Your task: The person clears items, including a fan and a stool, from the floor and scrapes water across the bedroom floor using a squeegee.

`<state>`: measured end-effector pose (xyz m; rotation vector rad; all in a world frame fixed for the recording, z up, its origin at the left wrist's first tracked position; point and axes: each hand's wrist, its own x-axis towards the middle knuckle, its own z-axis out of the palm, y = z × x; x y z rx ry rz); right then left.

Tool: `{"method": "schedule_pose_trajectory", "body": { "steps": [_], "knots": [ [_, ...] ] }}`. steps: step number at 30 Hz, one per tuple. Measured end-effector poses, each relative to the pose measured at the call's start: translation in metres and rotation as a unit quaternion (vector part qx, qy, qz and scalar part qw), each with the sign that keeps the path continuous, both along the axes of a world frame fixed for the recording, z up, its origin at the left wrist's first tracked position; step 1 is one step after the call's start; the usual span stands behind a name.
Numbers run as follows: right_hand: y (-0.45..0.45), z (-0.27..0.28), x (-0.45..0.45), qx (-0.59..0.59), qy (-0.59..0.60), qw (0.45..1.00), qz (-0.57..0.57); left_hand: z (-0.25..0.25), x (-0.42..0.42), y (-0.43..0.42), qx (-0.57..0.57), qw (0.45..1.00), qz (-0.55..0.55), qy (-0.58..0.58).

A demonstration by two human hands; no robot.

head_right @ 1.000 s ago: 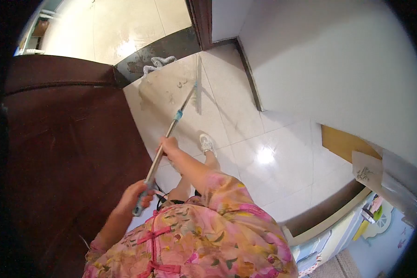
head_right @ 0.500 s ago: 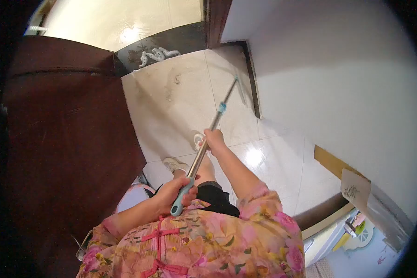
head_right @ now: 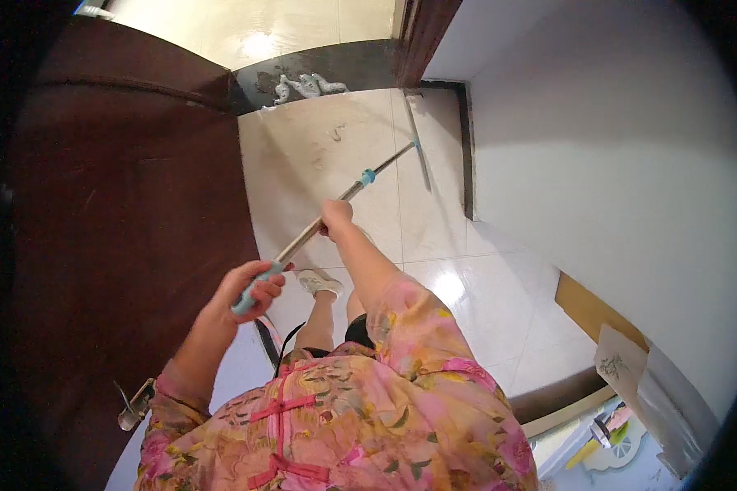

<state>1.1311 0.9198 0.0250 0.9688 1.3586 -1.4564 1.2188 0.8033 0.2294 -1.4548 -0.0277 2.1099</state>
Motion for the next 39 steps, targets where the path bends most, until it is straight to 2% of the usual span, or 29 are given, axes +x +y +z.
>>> {"method": "schedule_pose_trajectory", "body": {
  "steps": [4,7,10,12,13,16,18,19,20,22,23,26,29,30,32,34,37,39],
  "knots": [
    [-0.004,0.010,-0.003,-0.051,-0.019,0.998,-0.037,0.010,-0.007,-0.008,-0.039,0.995,-0.085,0.038],
    [0.025,0.022,0.003,-0.022,0.000,0.995,-0.093,0.006,-0.008,0.016,-0.023,0.983,-0.161,0.088],
    [0.050,0.040,0.015,-0.006,0.012,0.994,-0.107,0.021,-0.006,0.035,-0.093,0.956,-0.243,0.135],
    [0.051,0.041,0.018,0.009,0.027,0.992,-0.124,0.019,0.003,0.027,-0.074,0.956,-0.243,0.147],
    [0.053,0.044,0.020,-0.024,0.012,0.996,-0.088,0.018,0.007,0.026,-0.063,0.956,-0.243,0.150],
    [0.045,0.034,0.015,-0.011,0.016,0.999,-0.047,0.012,0.009,0.024,-0.112,0.947,-0.265,0.141],
    [0.031,0.012,0.001,-0.005,0.011,0.997,-0.071,-0.020,0.004,0.020,-0.048,0.983,-0.175,0.037],
    [0.024,0.000,-0.004,-0.003,0.009,0.997,-0.082,-0.020,-0.001,0.014,-0.031,0.994,-0.101,0.022],
    [0.017,-0.010,-0.005,-0.018,0.004,0.999,-0.051,-0.027,0.002,0.002,0.009,0.997,-0.050,0.055],
    [0.001,-0.022,-0.001,-0.045,-0.008,0.999,0.013,-0.025,0.009,-0.014,-0.009,0.996,-0.074,0.059],
    [-0.009,-0.016,0.005,-0.002,-0.033,0.999,-0.024,-0.021,0.013,-0.018,-0.008,0.996,-0.068,0.049],
    [-0.035,-0.012,0.025,0.001,-0.053,0.998,-0.020,-0.007,0.032,-0.030,-0.025,0.998,-0.054,0.023],
    [-0.067,0.007,0.033,-0.040,-0.071,0.995,-0.059,0.009,0.041,-0.048,-0.055,0.998,-0.024,-0.033],
    [-0.074,0.012,0.030,-0.058,-0.059,0.996,-0.043,0.014,0.039,-0.055,-0.050,0.998,-0.028,-0.001],
    [-0.090,0.015,0.019,-0.092,-0.036,0.995,-0.016,0.024,0.031,-0.055,-0.091,0.994,-0.053,0.029],
    [-0.093,0.024,0.009,-0.141,-0.021,0.990,0.008,0.024,0.028,-0.039,-0.205,0.969,-0.124,0.065],
    [-0.082,0.027,0.013,-0.174,-0.004,0.985,-0.005,0.021,0.035,-0.002,-0.352,0.896,-0.242,0.119],
    [-0.063,0.037,0.020,-0.192,0.008,0.981,-0.030,0.000,0.056,0.019,-0.415,0.845,-0.308,0.138]
  ]
}}
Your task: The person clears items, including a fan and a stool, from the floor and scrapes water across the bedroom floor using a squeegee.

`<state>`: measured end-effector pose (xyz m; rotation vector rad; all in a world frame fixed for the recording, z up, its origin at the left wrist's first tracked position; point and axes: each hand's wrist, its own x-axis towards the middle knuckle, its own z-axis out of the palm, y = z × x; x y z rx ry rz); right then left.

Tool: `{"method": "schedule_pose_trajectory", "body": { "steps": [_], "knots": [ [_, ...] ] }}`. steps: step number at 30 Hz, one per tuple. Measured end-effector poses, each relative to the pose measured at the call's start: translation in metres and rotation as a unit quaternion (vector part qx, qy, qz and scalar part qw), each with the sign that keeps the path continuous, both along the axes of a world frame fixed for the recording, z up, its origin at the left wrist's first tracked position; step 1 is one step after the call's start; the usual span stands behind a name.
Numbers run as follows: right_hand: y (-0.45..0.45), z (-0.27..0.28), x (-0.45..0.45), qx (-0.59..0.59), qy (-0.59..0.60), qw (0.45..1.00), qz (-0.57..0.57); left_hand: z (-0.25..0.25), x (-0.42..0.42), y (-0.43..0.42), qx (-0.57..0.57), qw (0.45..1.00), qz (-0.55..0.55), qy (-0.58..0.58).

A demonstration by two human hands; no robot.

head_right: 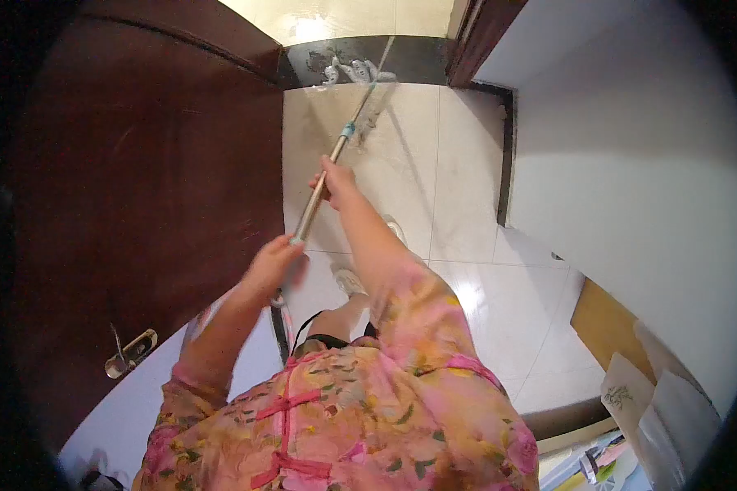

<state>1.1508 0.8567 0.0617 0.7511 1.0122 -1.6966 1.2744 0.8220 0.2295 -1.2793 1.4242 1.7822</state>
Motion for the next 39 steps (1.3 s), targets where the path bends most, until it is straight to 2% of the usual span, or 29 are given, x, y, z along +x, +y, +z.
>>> {"method": "schedule_pose_trajectory", "body": {
  "steps": [3,4,5,7,8,10,11,12,13,14,15,16,17,18,19,21,23,25,28,31,34,37,38,39],
  "knots": [
    [0.046,0.010,0.036,0.050,0.070,0.994,0.060,-0.019,0.033,0.054,-0.058,0.998,-0.017,0.019],
    [0.069,0.008,0.052,0.087,0.113,0.987,0.079,-0.045,0.060,0.084,-0.120,0.978,-0.095,0.141],
    [0.090,0.007,0.055,0.089,0.112,0.985,0.095,-0.067,0.082,0.101,-0.184,0.932,-0.175,0.259],
    [0.131,0.011,0.063,0.119,0.103,0.980,0.123,-0.049,0.092,0.089,-0.026,0.944,-0.234,0.230],
    [0.158,0.014,0.070,0.126,0.153,0.963,0.184,-0.043,0.102,0.083,0.056,0.940,-0.261,0.213],
    [0.205,0.025,0.099,0.236,0.253,0.883,0.316,-0.071,0.159,0.058,0.023,0.959,-0.186,0.212],
    [0.235,0.012,0.118,0.264,0.366,0.794,0.406,-0.051,0.175,0.036,-0.017,0.972,-0.132,0.195],
    [0.257,0.016,0.145,0.275,0.326,0.803,0.417,-0.086,0.228,0.007,-0.070,0.959,-0.067,0.265],
    [0.274,0.026,0.176,0.268,0.307,0.806,0.429,-0.106,0.275,-0.036,0.013,0.956,0.083,0.282],
    [0.287,0.037,0.205,0.264,0.252,0.820,0.440,-0.071,0.300,-0.072,-0.105,0.978,0.105,0.145],
    [0.294,0.052,0.234,0.245,0.217,0.842,0.429,-0.055,0.343,-0.098,-0.236,0.935,0.155,0.215],
    [0.301,0.055,0.265,0.247,0.177,0.853,0.425,-0.024,0.378,-0.122,-0.323,0.916,0.190,0.142],
    [0.303,0.061,0.289,0.240,0.167,0.844,0.450,-0.024,0.438,-0.160,-0.414,0.877,0.181,0.165],
    [0.302,0.062,0.312,0.253,0.168,0.841,0.449,0.006,0.460,-0.186,-0.423,0.885,0.191,-0.049],
    [0.304,0.058,0.323,0.258,0.132,0.849,0.442,0.076,0.423,-0.147,-0.529,0.810,0.251,-0.032],
    [0.291,0.044,0.343,0.244,0.121,0.843,0.464,0.104,0.459,-0.170,-0.554,0.753,0.317,0.160],
    [0.270,0.027,0.349,0.237,0.146,0.830,0.484,0.145,0.437,-0.170,-0.660,0.699,0.197,0.194],
    [0.261,0.023,0.344,0.229,0.116,0.850,0.459,0.179,0.409,-0.170,-0.724,0.649,0.143,0.183],
    [0.237,0.027,0.328,0.195,0.050,0.906,0.373,0.197,0.396,-0.193,-0.728,0.614,0.260,0.159],
    [0.200,0.004,0.306,0.175,0.035,0.924,0.338,0.199,0.389,-0.212,-0.791,0.569,0.215,0.070],
    [0.164,-0.035,0.275,0.151,0.071,0.934,0.315,0.186,0.374,-0.225,-0.823,0.501,0.228,0.142],
    [0.120,-0.052,0.224,0.143,0.104,0.937,0.301,0.190,0.358,-0.218,-0.830,0.495,0.199,0.164],
    [0.107,-0.052,0.202,0.153,0.105,0.938,0.293,0.187,0.373,-0.230,-0.805,0.535,0.213,0.143],
    [0.093,-0.053,0.179,0.165,0.106,0.938,0.284,0.183,0.376,-0.232,-0.803,0.531,0.249,0.107]
  ]
}}
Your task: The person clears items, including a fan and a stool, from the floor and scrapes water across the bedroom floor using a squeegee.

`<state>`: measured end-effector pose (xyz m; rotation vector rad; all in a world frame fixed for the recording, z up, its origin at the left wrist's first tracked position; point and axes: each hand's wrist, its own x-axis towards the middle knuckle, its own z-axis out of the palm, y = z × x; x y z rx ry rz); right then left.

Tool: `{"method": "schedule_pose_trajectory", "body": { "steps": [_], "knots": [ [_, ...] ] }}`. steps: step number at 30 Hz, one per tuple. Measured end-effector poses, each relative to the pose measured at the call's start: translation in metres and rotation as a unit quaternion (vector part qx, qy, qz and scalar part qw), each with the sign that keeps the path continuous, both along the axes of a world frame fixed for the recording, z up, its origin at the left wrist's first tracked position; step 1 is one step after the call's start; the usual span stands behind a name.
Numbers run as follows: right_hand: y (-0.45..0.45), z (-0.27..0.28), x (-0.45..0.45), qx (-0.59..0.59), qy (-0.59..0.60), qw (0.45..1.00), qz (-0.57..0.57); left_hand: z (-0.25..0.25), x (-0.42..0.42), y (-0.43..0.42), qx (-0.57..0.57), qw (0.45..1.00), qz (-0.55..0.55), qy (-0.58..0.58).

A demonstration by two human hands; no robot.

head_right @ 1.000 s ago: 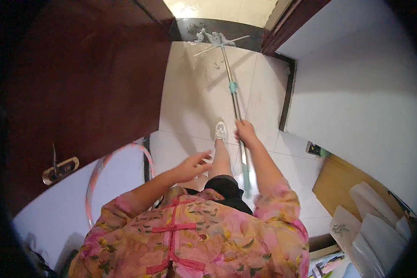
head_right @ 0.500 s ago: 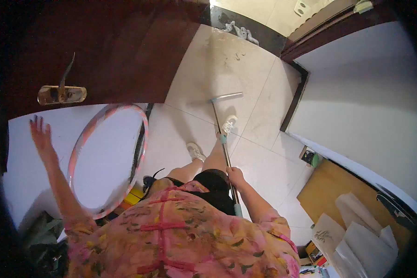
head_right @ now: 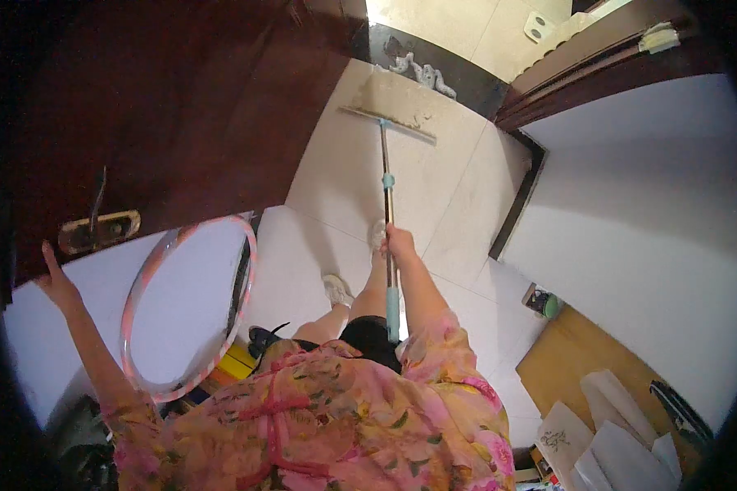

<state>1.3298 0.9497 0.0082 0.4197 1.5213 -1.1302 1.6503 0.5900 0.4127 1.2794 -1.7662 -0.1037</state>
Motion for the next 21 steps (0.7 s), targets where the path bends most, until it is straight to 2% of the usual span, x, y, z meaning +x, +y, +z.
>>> {"method": "schedule_pose_trajectory", "body": {
  "steps": [1,2,3,4,6,8,12,13,15,17,18,20,21],
  "knots": [
    [-0.015,0.003,-0.025,-0.007,-0.014,1.000,-0.019,-0.006,0.009,-0.009,0.012,0.998,-0.031,0.061],
    [-0.029,0.005,-0.051,-0.014,-0.029,0.999,-0.038,-0.005,0.006,-0.007,0.008,0.999,0.019,0.035],
    [-0.044,0.002,-0.077,-0.018,-0.009,1.000,-0.024,-0.003,-0.008,0.002,0.006,0.999,0.022,0.036],
    [-0.058,-0.003,-0.103,-0.021,0.009,1.000,-0.010,0.003,-0.038,0.016,0.008,0.996,0.093,0.009],
    [-0.090,-0.006,-0.154,-0.020,0.007,0.999,-0.029,0.001,-0.020,0.006,-0.011,0.996,0.081,-0.040],
    [-0.118,-0.001,-0.199,-0.035,0.039,0.998,-0.029,0.000,-0.023,0.004,-0.006,0.994,0.099,-0.038],
    [-0.140,-0.012,-0.269,0.005,0.098,0.995,0.022,0.003,-0.023,0.001,0.014,0.989,0.141,-0.049],
    [-0.128,-0.013,-0.273,0.007,0.113,0.993,0.017,0.005,-0.027,0.002,0.016,0.989,0.141,-0.045],
    [-0.077,-0.018,-0.260,0.008,0.183,0.970,0.157,0.004,-0.022,0.006,0.025,0.989,0.141,-0.025],
    [0.005,-0.033,-0.219,0.038,0.267,0.942,0.199,0.001,-0.025,0.006,0.029,0.990,0.139,0.000],
    [0.034,0.006,-0.186,0.040,0.197,0.971,0.129,0.002,-0.024,0.006,0.030,0.990,0.138,0.011],
    [0.122,0.029,-0.127,0.059,0.145,0.976,0.155,0.003,-0.016,0.005,0.050,0.982,0.180,-0.011],
    [0.153,0.050,-0.097,0.090,0.099,0.984,0.115,0.006,-0.018,0.006,0.076,0.976,0.204,-0.002]
  ]
}}
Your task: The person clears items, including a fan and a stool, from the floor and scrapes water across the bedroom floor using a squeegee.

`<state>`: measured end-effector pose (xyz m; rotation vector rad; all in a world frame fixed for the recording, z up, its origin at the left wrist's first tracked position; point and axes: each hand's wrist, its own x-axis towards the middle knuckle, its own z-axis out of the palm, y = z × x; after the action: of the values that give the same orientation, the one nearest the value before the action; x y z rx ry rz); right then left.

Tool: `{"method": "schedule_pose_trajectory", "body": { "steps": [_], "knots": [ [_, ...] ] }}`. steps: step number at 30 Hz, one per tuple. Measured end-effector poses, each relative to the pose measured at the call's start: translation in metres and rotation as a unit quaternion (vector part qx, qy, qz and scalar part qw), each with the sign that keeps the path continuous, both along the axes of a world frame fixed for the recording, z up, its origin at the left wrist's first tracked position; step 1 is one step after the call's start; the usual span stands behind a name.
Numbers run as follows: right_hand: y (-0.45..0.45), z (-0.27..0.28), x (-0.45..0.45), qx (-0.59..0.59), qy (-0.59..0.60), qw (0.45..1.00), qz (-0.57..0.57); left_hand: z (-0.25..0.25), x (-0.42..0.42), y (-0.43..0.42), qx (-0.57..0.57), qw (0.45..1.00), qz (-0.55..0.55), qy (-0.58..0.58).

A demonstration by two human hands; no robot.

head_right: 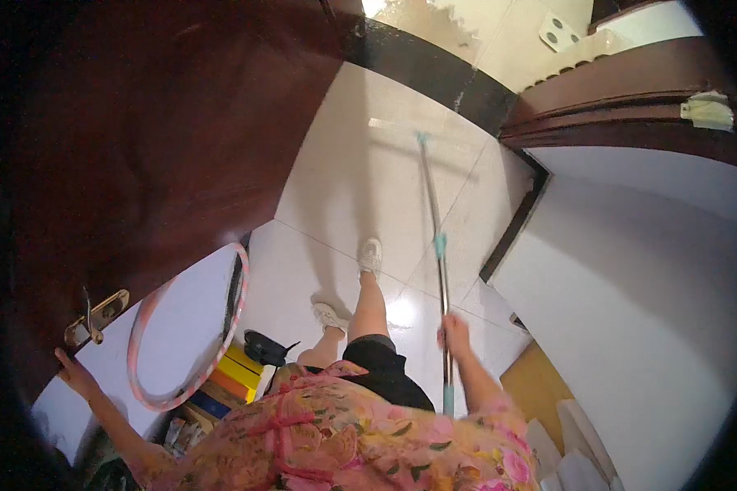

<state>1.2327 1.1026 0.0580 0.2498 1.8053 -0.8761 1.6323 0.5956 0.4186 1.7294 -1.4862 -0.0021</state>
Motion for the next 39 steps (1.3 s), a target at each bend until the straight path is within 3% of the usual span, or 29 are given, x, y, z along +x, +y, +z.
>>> {"method": "schedule_pose_trajectory", "body": {
  "steps": [1,3,5,9,11,12,13,14,15,18,19,22,23,25,26,27,29,31,33,34,35,37,38,39],
  "knots": [
    [0.027,0.018,0.026,0.015,-0.026,0.999,-0.011,0.002,-0.001,0.001,0.024,0.999,0.024,0.014],
    [0.045,0.059,0.057,0.061,-0.137,0.985,-0.080,-0.001,0.017,-0.006,0.028,0.999,-0.035,0.021],
    [0.056,0.055,0.069,0.060,-0.165,0.979,-0.103,-0.004,0.022,-0.009,0.004,0.995,-0.077,0.056],
    [0.040,-0.008,0.026,0.028,-0.091,0.995,-0.022,-0.003,0.058,-0.015,0.024,0.998,-0.048,-0.037],
    [0.000,-0.040,-0.024,-0.004,-0.041,0.999,-0.023,-0.001,-0.003,0.000,0.010,0.999,-0.017,-0.031],
    [-0.033,-0.053,-0.053,0.013,-0.013,0.997,-0.075,0.001,-0.023,0.007,0.000,1.000,-0.001,-0.028],
    [-0.041,-0.099,-0.090,-0.022,0.045,0.998,0.035,0.001,-0.009,0.002,0.007,0.999,-0.007,-0.041],
    [-0.086,-0.088,-0.123,-0.029,0.019,0.999,-0.031,0.000,0.011,-0.007,0.013,0.998,-0.013,-0.054],
    [-0.115,-0.115,-0.159,0.006,0.042,0.999,-0.014,0.000,0.033,-0.011,0.020,0.997,-0.017,-0.069],
    [-0.219,-0.076,-0.217,0.005,0.135,0.989,0.062,-0.003,0.037,-0.014,0.027,0.998,0.047,-0.028],
    [-0.237,-0.062,-0.214,-0.021,0.178,0.980,0.091,-0.002,0.031,-0.009,-0.002,0.991,0.042,-0.126],
    [-0.208,-0.045,-0.164,-0.027,0.274,0.948,0.160,-0.009,0.026,-0.012,-0.040,0.997,-0.034,-0.053],
    [-0.177,-0.058,-0.142,-0.025,0.242,0.960,0.136,-0.010,0.038,-0.015,-0.038,0.997,-0.035,-0.054],
    [-0.132,-0.026,-0.080,-0.039,0.132,0.989,0.062,-0.013,0.074,-0.027,-0.016,0.996,-0.087,-0.012],
    [-0.106,-0.033,-0.055,-0.022,0.126,0.987,0.098,-0.013,0.065,-0.023,-0.007,0.998,-0.053,0.017],
    [-0.097,-0.016,-0.031,0.002,0.046,0.997,0.063,-0.014,0.055,-0.021,0.002,0.999,-0.020,0.047],
    [-0.082,-0.014,-0.002,0.020,-0.039,0.999,0.013,-0.020,0.074,-0.031,-0.014,0.985,-0.153,0.072],
    [-0.077,-0.026,0.000,0.024,0.069,0.988,0.138,-0.010,0.028,-0.012,-0.087,0.981,-0.174,-0.027],
    [-0.086,0.004,0.008,0.006,0.084,0.981,0.174,-0.008,0.037,-0.016,-0.101,0.971,-0.207,-0.062],
    [-0.081,0.023,0.016,0.004,0.089,0.977,0.192,-0.014,0.050,-0.023,-0.149,0.970,-0.155,-0.116],
    [-0.066,0.038,0.023,0.000,0.068,0.974,0.216,-0.008,0.043,-0.018,-0.127,0.958,-0.241,-0.088],
    [-0.033,0.068,0.038,-0.012,0.031,0.963,0.267,-0.008,0.044,-0.020,-0.158,0.941,-0.298,-0.033],
    [-0.013,0.083,0.051,-0.023,0.025,0.959,0.280,-0.013,0.053,-0.020,-0.163,0.940,-0.293,-0.056],
    [0.008,0.102,0.067,-0.028,0.014,0.954,0.298,-0.010,0.041,0.002,-0.137,0.947,-0.289,0.008]
  ]
}}
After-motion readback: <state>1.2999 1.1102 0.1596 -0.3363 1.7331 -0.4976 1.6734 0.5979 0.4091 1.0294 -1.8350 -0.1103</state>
